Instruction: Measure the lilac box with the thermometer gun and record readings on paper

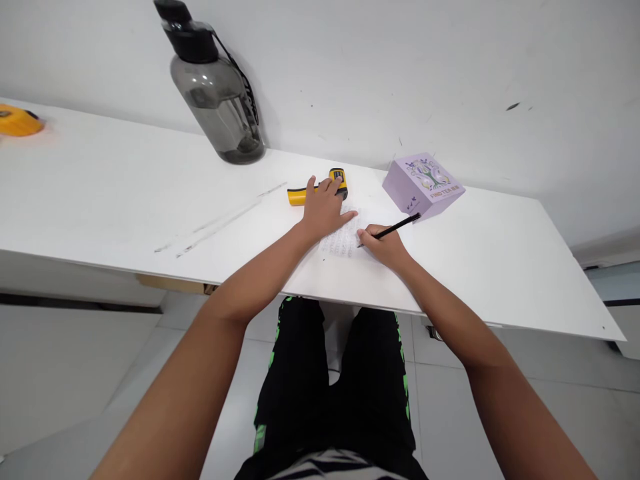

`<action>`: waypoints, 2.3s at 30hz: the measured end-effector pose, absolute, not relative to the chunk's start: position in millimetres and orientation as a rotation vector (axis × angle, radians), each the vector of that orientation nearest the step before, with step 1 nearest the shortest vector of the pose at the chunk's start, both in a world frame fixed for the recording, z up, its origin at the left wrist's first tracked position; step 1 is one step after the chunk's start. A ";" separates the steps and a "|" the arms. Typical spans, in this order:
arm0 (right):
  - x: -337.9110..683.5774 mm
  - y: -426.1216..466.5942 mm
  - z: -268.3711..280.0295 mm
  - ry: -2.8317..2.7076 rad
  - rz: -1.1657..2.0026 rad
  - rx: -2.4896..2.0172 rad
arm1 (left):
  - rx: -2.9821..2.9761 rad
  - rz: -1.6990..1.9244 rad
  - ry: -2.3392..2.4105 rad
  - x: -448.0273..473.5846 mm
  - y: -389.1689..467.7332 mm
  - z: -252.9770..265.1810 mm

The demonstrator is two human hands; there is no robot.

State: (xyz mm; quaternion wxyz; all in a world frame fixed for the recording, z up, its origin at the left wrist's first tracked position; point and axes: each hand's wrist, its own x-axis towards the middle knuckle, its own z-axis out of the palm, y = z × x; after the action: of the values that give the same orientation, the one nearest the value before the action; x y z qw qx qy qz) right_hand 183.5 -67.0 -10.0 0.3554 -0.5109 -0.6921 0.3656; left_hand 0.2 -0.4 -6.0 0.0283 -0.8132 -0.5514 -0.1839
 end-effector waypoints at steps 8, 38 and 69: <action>184.2 -66.9 -12.9 -1.766 0.884 -1.337 | -2.532 -0.621 -1.703 -0.6 0.8 -7.5; 183.4 -69.3 -9.7 -1.758 0.910 -1.308 | -2.532 -0.559 -1.700 -1.0 -4.1 1.3; 182.5 -67.0 -7.2 -2.406 -0.124 -1.678 | -2.323 -0.395 -2.137 -32.1 8.2 8.1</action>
State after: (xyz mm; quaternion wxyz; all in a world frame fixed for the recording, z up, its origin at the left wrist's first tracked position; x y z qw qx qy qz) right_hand 182.5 -67.0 -7.2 0.1026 -0.5684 -0.8152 -0.0419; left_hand -32.1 8.2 8.1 -0.0196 -0.7301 -0.6717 -0.1242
